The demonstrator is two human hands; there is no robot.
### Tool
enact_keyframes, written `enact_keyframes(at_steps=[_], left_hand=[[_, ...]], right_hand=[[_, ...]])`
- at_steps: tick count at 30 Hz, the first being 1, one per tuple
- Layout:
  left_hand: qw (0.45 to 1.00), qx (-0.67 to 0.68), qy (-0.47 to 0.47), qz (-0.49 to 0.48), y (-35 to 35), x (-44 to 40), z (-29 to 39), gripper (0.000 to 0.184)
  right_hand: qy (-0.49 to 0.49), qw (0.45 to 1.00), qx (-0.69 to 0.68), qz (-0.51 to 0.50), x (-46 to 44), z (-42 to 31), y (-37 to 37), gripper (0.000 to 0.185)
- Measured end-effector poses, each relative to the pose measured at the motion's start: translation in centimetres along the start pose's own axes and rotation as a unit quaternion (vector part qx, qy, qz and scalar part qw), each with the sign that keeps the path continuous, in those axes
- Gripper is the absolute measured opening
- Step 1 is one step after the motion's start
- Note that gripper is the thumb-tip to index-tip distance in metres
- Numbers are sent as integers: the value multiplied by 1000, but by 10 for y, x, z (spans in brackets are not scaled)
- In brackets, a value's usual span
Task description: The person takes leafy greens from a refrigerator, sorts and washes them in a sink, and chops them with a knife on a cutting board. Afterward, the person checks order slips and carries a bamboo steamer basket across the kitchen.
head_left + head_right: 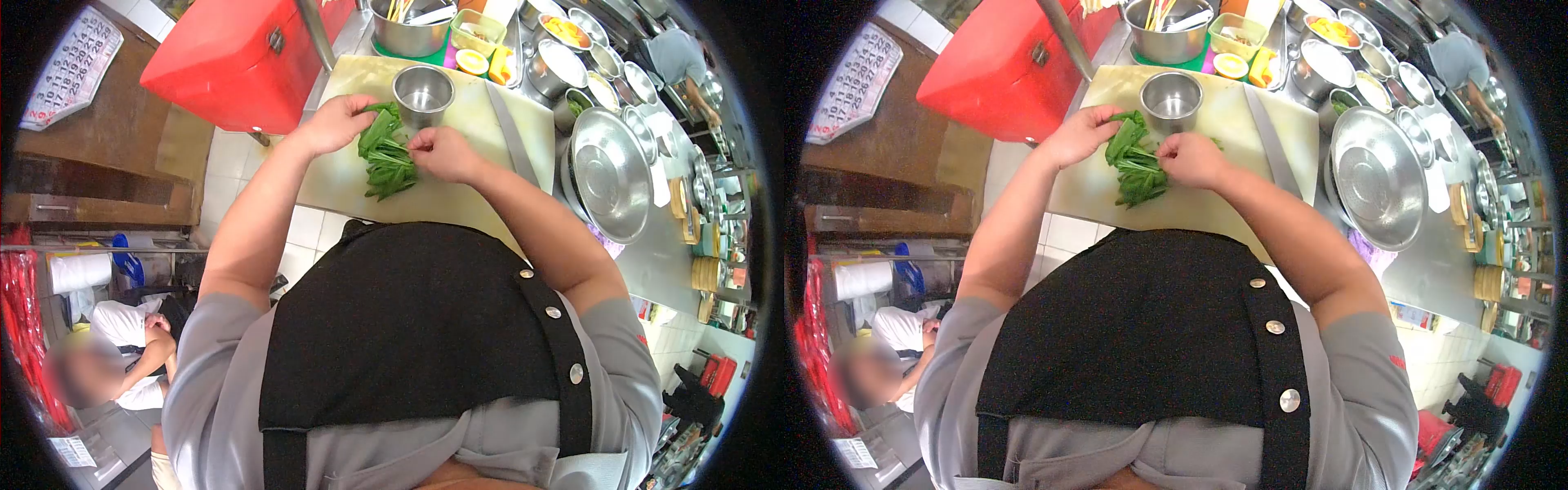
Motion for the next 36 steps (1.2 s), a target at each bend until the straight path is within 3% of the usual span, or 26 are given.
enact_keyframes(at_steps=[6, 9, 13, 16, 19, 22, 25, 31, 36], left_hand=[[967, -251, 2, 39, -8, 8, 41, 30], [957, -283, -53, -34, 15, 9, 20, 33], [917, -381, 122, -11, 35, 15, 25, 44], [938, -340, -46, -47, 32, 15, 22, 47], [949, -308, -56, -46, 31, 18, 27, 47], [916, -396, 59, -11, 49, 23, 33, 45], [896, -435, 86, 29, 56, 23, 31, 43], [937, -334, -94, -43, 36, 27, 36, 41], [945, -320, -58, -38, 31, 26, 29, 46]], right_hand=[[-74, 984, 159, 26, 12, -41, -15, 20], [-85, 975, 203, 33, 18, -45, -21, 22], [-58, 982, 174, 35, 30, -48, -37, 20], [-58, 987, 140, 46, 36, -42, -42, 18], [-53, 989, 124, 57, 45, -41, -52, 18], [-26, 993, 105, 41, 55, -31, -52, 18], [-5, 995, 92, 39, 64, -17, -50, 18], [27, 997, 68, 32, 89, -3, -52, 19], [27, 997, 75, 11, 104, 10, -41, 19]])
Point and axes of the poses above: each hand's wrist, its own x-axis away from the middle knuckle, its own y-axis out of the palm, z = x × y, the point moved 9 cm from there along -x, towards the middle knuckle, and after that the axes turned 4 degrees about -z, right-handed, at the moved point
